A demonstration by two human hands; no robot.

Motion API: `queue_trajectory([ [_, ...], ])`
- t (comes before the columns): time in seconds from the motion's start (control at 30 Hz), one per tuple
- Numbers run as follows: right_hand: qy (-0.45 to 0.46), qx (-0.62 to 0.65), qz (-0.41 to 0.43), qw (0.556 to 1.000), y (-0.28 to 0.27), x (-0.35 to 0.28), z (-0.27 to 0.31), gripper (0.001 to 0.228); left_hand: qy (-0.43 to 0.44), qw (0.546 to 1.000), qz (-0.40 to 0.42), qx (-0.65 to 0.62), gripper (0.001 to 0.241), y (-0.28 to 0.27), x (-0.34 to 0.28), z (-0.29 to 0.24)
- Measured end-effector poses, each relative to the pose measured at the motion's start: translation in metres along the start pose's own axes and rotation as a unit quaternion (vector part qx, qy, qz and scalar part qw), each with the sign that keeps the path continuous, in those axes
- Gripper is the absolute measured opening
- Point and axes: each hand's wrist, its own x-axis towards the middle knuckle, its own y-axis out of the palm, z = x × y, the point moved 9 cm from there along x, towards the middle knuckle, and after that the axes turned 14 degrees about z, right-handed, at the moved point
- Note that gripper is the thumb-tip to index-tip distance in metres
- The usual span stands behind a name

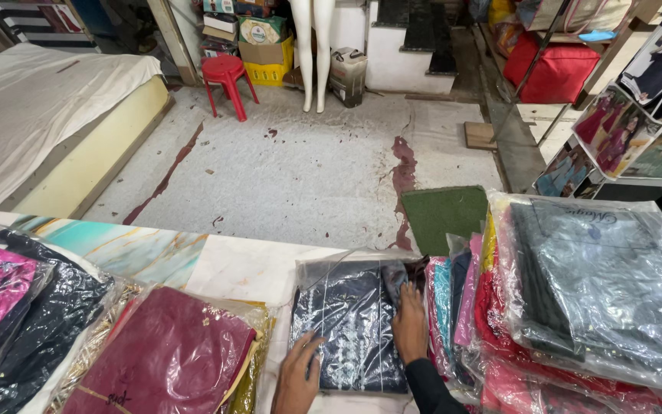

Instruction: The person wipes the surface of multiple packaged garments on a table using a small cloth. They handle each package individually, wiping the plastic surface before moving to the next item.

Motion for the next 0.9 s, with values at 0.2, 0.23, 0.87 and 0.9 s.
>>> queue_trajectory([
  [0.2,0.091,0.253,0.137,0.953,0.009,-0.051,-0.009,0.054,-0.147,0.975,-0.119,-0.118,0.077,-0.069,0.05,0.018],
  [0.23,0.101,0.333,0.09,0.933,0.001,-0.055,-0.017,0.047,-0.172,0.963,-0.11,-0.178,0.08,-0.072,0.062,0.024],
  [0.87,0.126,0.579,-0.011,0.806,-0.026,-0.031,0.009,0.047,0.007,0.939,0.016,-0.342,0.035,-0.093,0.135,-0.085],
  [0.9,0.15,0.653,0.03,0.742,-0.024,-0.028,0.023,0.049,0.048,0.942,0.001,-0.332,0.034,-0.101,0.127,-0.127],
])
